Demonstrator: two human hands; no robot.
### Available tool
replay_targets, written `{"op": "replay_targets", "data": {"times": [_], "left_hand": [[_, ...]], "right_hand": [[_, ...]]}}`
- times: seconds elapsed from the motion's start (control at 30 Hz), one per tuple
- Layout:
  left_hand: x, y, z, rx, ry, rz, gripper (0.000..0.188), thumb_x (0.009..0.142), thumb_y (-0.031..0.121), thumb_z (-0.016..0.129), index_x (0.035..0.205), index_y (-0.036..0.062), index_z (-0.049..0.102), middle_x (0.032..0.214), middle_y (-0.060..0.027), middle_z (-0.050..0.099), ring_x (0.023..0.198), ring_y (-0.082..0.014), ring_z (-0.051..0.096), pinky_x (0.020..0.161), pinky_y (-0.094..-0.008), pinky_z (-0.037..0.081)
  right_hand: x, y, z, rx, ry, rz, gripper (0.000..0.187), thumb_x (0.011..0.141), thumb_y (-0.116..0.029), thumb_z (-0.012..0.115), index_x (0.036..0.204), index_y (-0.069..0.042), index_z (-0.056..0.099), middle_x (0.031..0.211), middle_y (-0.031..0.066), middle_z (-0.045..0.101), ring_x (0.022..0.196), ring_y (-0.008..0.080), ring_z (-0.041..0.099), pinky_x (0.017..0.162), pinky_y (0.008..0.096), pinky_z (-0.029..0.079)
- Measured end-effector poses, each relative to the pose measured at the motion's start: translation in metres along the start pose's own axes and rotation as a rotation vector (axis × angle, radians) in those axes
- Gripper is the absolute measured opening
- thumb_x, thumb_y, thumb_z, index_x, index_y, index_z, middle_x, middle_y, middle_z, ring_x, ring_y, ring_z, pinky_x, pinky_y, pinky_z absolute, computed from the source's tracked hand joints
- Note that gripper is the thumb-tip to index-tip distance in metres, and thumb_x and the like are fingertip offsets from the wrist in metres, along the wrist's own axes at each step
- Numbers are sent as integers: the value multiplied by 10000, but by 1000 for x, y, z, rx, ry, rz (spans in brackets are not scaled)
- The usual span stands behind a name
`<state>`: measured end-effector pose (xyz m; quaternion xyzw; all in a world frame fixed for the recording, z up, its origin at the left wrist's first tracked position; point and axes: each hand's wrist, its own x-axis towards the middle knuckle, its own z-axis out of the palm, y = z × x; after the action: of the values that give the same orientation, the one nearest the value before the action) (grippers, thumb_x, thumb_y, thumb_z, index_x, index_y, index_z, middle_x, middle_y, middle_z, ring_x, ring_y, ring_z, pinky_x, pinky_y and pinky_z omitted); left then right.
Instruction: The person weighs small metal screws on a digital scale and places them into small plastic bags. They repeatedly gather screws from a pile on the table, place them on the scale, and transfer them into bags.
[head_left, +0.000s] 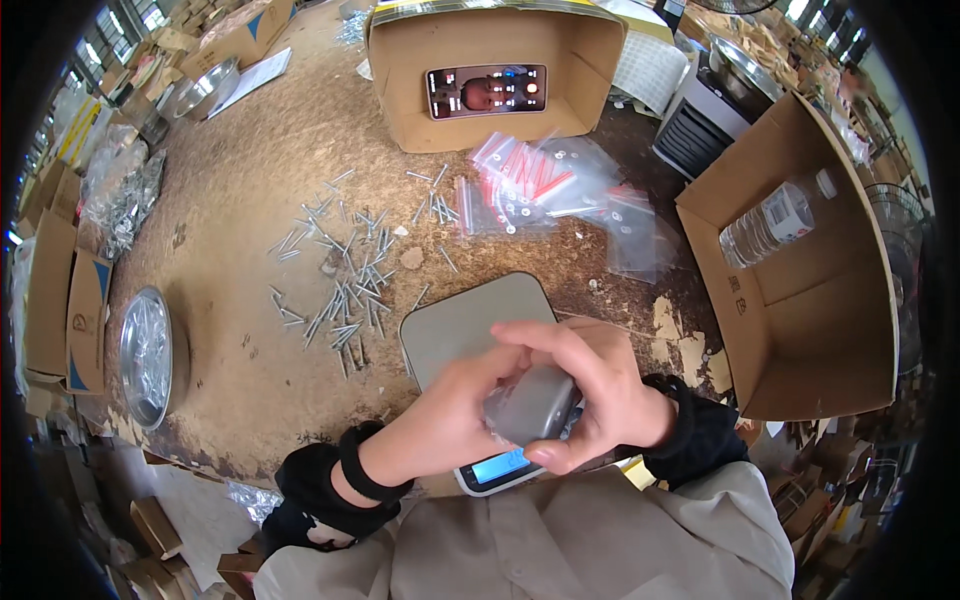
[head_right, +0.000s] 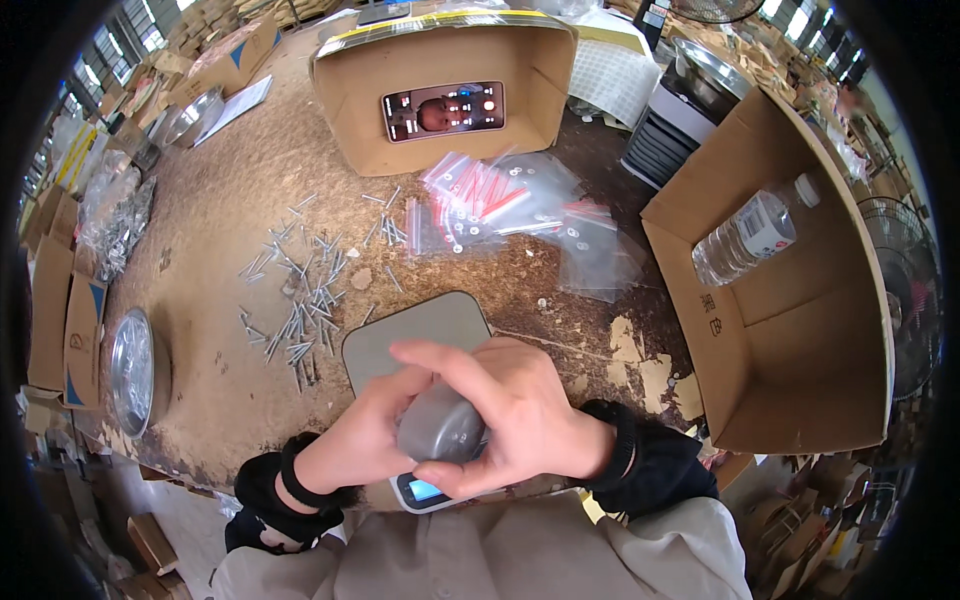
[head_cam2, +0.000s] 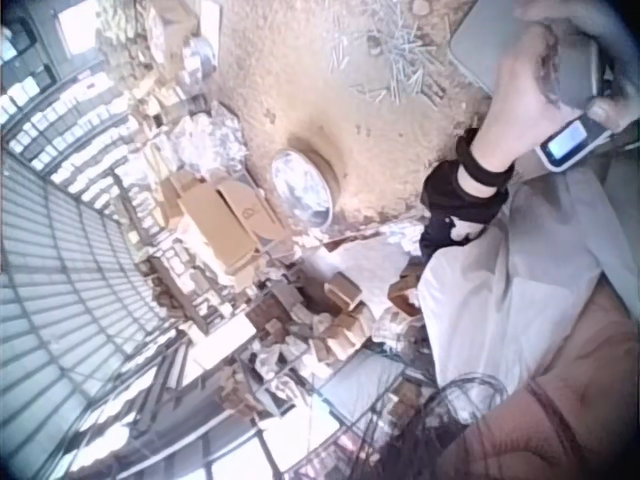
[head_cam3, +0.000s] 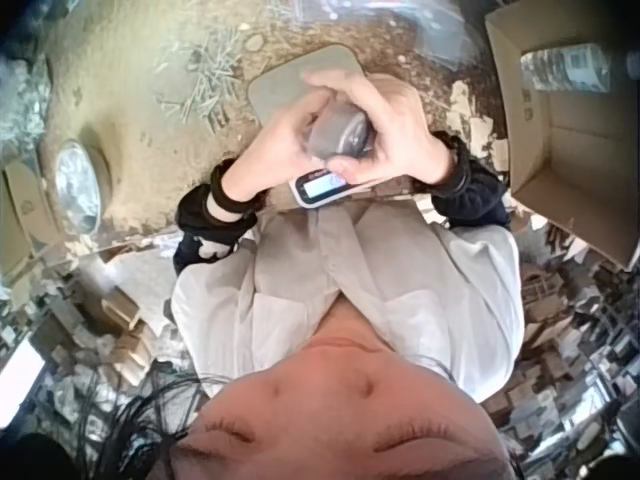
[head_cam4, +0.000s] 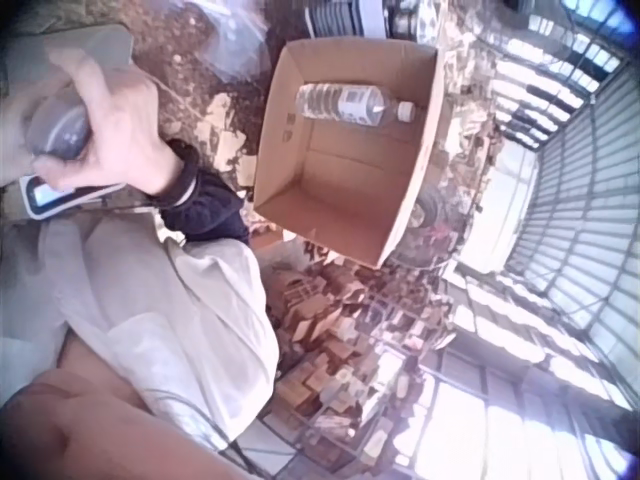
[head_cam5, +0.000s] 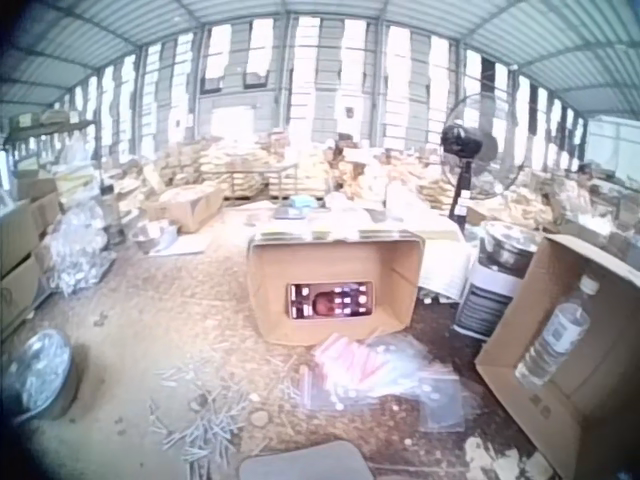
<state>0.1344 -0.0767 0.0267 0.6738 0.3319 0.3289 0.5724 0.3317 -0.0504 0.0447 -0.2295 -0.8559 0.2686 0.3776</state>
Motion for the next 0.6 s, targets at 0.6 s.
{"op": "replay_targets", "data": {"times": [0.6], "left_hand": [[-8, -5, -9, -296, -5, -37, 384, 778, 64, 808, 1072, 35, 561, 1001, -19, 600, 956, -78, 573, 839, -266, 477]], "right_hand": [[-1, -6, -4, 701, 75, 413, 868, 895, -607, 555, 1456, 28, 365, 971, 69, 633, 934, 138, 597, 849, 291, 453]]}}
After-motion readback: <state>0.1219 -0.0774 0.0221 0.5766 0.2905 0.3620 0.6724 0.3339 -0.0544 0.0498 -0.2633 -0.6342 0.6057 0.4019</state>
